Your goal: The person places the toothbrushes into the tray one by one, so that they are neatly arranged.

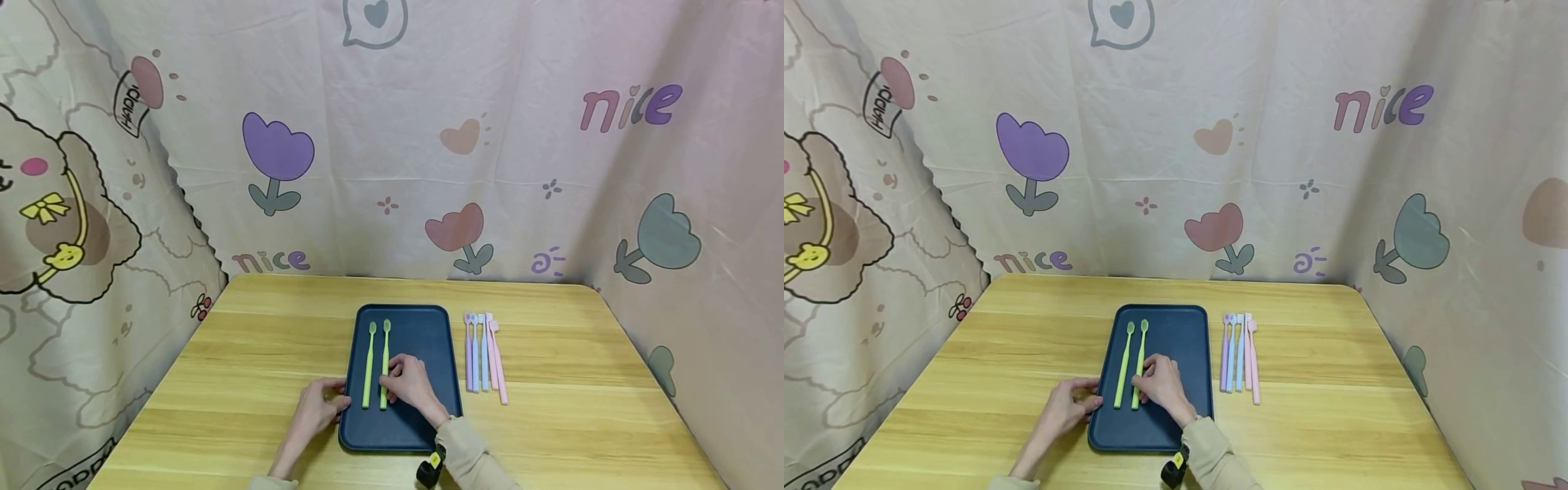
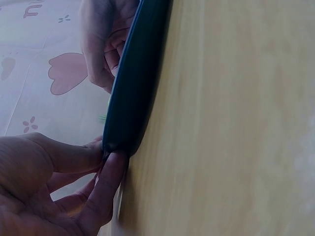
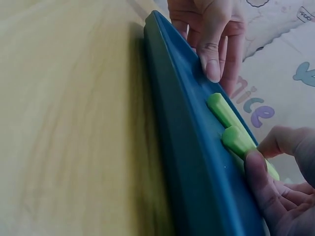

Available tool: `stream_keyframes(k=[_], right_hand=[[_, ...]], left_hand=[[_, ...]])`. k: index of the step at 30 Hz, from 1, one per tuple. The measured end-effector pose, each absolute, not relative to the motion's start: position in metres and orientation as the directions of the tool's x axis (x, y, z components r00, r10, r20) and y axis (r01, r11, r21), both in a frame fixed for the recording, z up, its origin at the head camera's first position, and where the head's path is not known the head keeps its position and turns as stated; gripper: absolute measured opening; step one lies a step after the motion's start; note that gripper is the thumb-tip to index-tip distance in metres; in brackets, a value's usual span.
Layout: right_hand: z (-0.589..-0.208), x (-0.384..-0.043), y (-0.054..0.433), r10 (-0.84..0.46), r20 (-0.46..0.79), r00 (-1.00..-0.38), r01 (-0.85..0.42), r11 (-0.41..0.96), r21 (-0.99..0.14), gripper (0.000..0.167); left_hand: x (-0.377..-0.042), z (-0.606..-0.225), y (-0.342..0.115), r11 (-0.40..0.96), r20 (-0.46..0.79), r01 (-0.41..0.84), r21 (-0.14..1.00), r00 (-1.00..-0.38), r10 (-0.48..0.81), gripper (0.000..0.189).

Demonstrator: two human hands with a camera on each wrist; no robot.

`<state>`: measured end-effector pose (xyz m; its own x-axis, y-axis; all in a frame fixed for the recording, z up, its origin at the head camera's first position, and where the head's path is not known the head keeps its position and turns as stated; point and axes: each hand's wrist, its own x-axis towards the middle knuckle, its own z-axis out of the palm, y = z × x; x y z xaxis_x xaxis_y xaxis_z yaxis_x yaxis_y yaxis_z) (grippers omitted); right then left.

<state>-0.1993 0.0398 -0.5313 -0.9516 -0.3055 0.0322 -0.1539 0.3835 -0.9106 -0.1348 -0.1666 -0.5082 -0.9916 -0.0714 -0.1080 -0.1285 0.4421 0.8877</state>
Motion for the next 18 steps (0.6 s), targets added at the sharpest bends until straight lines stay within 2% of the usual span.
stream_keyframes(k=[18], right_hand=[[-0.5318,-0.1985,0.0401,-0.309,0.058,-0.949,-0.178,0.375,-0.91,0.033]], left_hand=[[-0.1344,-0.5078,-0.1663,0.448,-0.106,-0.126,0.885,-0.992,-0.07,0.038]])
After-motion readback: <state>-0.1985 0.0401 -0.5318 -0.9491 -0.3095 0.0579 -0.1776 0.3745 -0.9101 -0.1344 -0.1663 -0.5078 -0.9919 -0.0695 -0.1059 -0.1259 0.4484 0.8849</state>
